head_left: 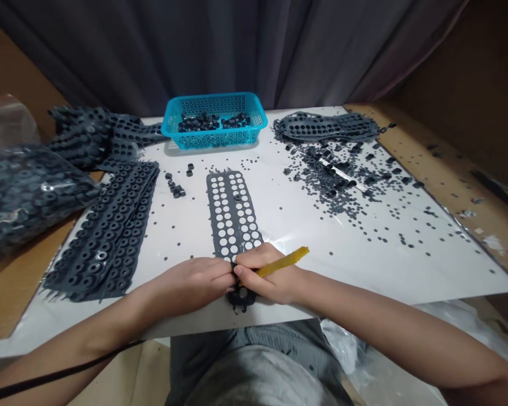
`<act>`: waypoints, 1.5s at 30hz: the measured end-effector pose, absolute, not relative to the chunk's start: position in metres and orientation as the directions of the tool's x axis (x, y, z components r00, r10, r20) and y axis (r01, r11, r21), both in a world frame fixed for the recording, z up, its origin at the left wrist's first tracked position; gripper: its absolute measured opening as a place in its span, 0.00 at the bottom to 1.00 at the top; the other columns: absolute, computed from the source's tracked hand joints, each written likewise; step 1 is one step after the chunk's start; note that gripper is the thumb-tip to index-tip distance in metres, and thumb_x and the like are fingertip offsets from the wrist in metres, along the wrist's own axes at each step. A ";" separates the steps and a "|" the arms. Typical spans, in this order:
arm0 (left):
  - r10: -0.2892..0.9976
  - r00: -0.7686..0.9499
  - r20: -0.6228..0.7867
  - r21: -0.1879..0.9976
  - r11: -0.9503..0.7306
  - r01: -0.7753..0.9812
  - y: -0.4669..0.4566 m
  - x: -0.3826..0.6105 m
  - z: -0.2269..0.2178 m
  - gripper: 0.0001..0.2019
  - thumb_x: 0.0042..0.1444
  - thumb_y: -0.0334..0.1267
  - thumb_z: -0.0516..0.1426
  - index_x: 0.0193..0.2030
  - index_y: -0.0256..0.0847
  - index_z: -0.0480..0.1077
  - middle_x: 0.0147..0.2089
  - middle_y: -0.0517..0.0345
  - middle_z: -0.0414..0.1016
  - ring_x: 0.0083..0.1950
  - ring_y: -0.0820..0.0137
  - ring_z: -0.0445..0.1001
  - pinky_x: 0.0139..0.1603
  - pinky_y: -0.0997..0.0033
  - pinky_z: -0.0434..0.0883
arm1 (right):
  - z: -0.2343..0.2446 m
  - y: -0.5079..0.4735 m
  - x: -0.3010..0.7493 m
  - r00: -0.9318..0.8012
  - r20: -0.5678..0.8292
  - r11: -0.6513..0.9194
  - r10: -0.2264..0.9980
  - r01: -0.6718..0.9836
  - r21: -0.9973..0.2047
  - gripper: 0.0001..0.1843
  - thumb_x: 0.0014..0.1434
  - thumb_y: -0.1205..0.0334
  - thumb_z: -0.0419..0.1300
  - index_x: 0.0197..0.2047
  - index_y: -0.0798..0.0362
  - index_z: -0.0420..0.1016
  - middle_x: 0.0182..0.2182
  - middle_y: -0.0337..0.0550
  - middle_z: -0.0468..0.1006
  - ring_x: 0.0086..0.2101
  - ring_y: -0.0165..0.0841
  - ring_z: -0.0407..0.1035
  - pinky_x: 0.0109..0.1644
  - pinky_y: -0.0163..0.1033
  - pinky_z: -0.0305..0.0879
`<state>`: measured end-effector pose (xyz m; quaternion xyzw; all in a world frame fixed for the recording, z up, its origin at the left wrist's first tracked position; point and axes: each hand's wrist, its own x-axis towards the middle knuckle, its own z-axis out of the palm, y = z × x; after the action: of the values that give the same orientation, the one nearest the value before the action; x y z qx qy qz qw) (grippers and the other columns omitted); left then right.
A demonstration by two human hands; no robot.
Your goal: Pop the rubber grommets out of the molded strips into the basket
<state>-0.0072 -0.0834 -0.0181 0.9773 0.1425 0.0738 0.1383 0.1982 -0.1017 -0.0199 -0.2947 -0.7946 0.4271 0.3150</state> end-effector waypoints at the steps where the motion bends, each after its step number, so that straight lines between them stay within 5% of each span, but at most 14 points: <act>1: 0.297 0.947 0.123 0.295 -0.922 0.251 -0.083 -0.007 -0.019 0.10 0.63 0.32 0.48 0.33 0.38 0.68 0.29 0.57 0.70 0.29 0.70 0.67 0.30 0.70 0.65 | -0.020 -0.102 0.198 -0.628 0.251 0.464 0.737 0.201 -0.863 0.17 0.61 0.63 0.45 0.21 0.50 0.47 0.17 0.32 0.52 0.19 0.25 0.50 0.24 0.33 0.49; 7: 0.476 0.866 0.150 0.714 -0.658 0.238 -0.071 -0.009 -0.005 0.06 0.61 0.34 0.52 0.36 0.38 0.70 0.32 0.56 0.73 0.34 0.73 0.71 0.35 0.77 0.68 | -0.019 -0.101 0.199 -0.617 0.272 0.479 0.738 0.196 -0.856 0.16 0.59 0.65 0.46 0.21 0.50 0.46 0.16 0.31 0.50 0.18 0.24 0.49 0.23 0.32 0.47; 10: 0.612 0.775 0.158 0.806 -0.534 0.257 -0.065 -0.013 0.007 0.04 0.59 0.33 0.56 0.34 0.38 0.71 0.32 0.57 0.74 0.32 0.74 0.71 0.34 0.78 0.67 | -0.019 -0.100 0.199 -0.608 0.261 0.466 0.750 0.205 -0.861 0.17 0.59 0.65 0.46 0.21 0.50 0.44 0.16 0.31 0.49 0.17 0.24 0.48 0.23 0.32 0.46; 15: 0.651 0.757 -0.062 0.892 -0.304 0.335 -0.060 -0.015 0.008 0.05 0.57 0.37 0.58 0.36 0.38 0.73 0.33 0.57 0.73 0.33 0.73 0.70 0.34 0.76 0.64 | -0.021 -0.101 0.199 -0.606 0.258 0.436 0.753 0.165 -0.885 0.18 0.61 0.64 0.48 0.20 0.51 0.47 0.15 0.31 0.52 0.17 0.23 0.50 0.22 0.32 0.48; 19: 0.692 0.649 -0.316 0.945 0.163 0.285 -0.059 -0.009 -0.003 0.11 0.53 0.44 0.61 0.36 0.37 0.72 0.32 0.57 0.72 0.32 0.74 0.67 0.31 0.77 0.61 | -0.021 -0.103 0.201 -0.463 0.248 0.338 0.851 0.122 -0.933 0.17 0.61 0.61 0.52 0.21 0.52 0.58 0.15 0.32 0.62 0.16 0.23 0.57 0.21 0.31 0.53; 24: 0.619 0.605 -0.501 0.773 0.634 -0.008 -0.061 -0.004 -0.008 0.18 0.49 0.48 0.63 0.33 0.34 0.67 0.27 0.59 0.68 0.21 0.84 0.51 0.23 0.79 0.46 | -0.012 -0.102 0.203 -0.075 0.274 0.279 0.959 0.057 -0.959 0.07 0.63 0.61 0.53 0.41 0.50 0.71 0.29 0.39 0.79 0.26 0.29 0.73 0.32 0.34 0.70; 27: 0.629 0.603 -0.490 0.759 0.648 -0.059 -0.065 -0.001 -0.009 0.17 0.52 0.48 0.62 0.31 0.33 0.66 0.28 0.59 0.67 0.20 0.85 0.50 0.23 0.78 0.44 | -0.009 -0.101 0.197 -0.082 0.408 0.416 0.909 0.131 -0.900 0.03 0.60 0.63 0.58 0.35 0.50 0.72 0.34 0.42 0.80 0.38 0.35 0.76 0.43 0.39 0.71; 31: 0.686 0.577 -0.443 0.818 0.573 -0.053 -0.069 0.004 -0.014 0.18 0.53 0.50 0.60 0.35 0.34 0.68 0.25 0.62 0.64 0.20 0.84 0.50 0.23 0.77 0.44 | -0.013 -0.098 0.187 -0.121 0.506 0.520 0.854 0.193 -0.832 0.08 0.52 0.65 0.65 0.30 0.50 0.68 0.31 0.42 0.79 0.37 0.36 0.76 0.40 0.39 0.72; 45: 0.725 0.514 -0.459 0.798 0.590 -0.120 -0.068 0.013 -0.017 0.19 0.54 0.48 0.60 0.26 0.32 0.69 0.22 0.62 0.61 0.19 0.84 0.48 0.21 0.78 0.44 | -0.014 -0.089 0.189 -0.099 0.211 0.204 0.973 -0.076 -0.976 0.10 0.52 0.65 0.65 0.31 0.51 0.64 0.36 0.42 0.79 0.36 0.33 0.75 0.43 0.41 0.71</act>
<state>0.0131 -0.0682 -0.0167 0.3653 0.4140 0.2674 0.7897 0.1887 -0.0891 -0.0137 -0.4011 -0.5586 0.4872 0.5382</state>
